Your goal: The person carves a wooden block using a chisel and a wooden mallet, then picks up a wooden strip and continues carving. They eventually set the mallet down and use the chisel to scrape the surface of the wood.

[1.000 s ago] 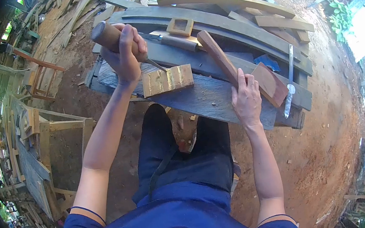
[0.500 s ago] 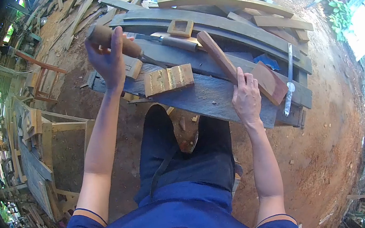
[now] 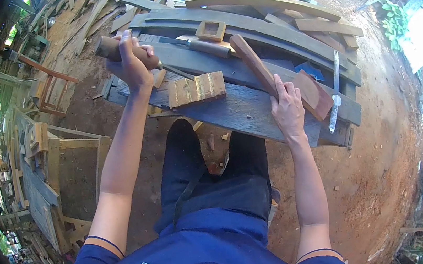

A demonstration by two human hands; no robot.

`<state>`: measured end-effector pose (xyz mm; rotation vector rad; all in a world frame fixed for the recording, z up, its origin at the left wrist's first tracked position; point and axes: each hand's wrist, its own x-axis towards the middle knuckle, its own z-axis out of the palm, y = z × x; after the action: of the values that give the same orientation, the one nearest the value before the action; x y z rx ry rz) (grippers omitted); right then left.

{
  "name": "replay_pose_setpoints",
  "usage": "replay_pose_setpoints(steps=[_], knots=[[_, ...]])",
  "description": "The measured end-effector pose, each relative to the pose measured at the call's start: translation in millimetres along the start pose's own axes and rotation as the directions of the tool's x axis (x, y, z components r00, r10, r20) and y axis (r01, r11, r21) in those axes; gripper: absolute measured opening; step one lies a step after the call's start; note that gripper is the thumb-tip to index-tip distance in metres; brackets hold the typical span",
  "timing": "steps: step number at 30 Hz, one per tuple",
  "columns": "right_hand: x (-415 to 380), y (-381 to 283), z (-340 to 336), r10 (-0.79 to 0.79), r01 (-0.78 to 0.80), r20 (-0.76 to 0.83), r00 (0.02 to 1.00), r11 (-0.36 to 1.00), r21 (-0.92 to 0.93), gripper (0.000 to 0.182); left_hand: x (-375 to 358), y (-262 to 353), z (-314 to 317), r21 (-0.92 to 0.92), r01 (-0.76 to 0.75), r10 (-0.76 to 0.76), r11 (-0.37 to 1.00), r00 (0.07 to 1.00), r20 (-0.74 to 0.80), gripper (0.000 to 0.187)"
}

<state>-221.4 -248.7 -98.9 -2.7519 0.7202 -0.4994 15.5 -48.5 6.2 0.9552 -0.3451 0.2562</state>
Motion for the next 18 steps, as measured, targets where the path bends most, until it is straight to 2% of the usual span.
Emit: replay_pose_setpoints(steps=[8, 10, 14, 16, 17, 18], knots=[[0, 2, 0, -0.016, 0.016, -0.013, 1.000, 1.000, -0.008, 0.061, -9, -4, 13, 0.043, -0.048, 0.046, 0.998, 0.998, 0.043, 0.018], [-1, 1, -3, -0.019, 0.021, 0.030, 0.999, 0.997, -0.071, 0.063, -14, -3, 16, 0.141, -0.078, 0.062, 0.987, 0.992, 0.111, 0.017], [-4, -4, -5, -0.054, 0.059, 0.037, 0.998, 0.988, -0.144, 0.066, -23, -4, 24, 0.195, -0.153, 0.113, 0.969, 0.973, 0.200, 0.013], [-3, -5, -6, 0.007, 0.007, 0.122, 0.992, 0.994, -0.113, 0.066, -22, -14, 23, 0.236, -0.184, 0.137, 0.954, 0.970, 0.202, 0.012], [1, -5, -10, -0.001, 0.014, 0.114, 0.993, 0.994, -0.112, 0.066, -19, -18, 22, 0.306, -0.261, 0.199, 0.916, 0.956, 0.217, 0.013], [4, -4, -16, 0.020, -0.031, 0.180, 0.983, 0.998, 0.057, 0.065, -19, -22, 20, 0.374, -0.330, 0.255, 0.867, 0.938, 0.236, 0.013]])
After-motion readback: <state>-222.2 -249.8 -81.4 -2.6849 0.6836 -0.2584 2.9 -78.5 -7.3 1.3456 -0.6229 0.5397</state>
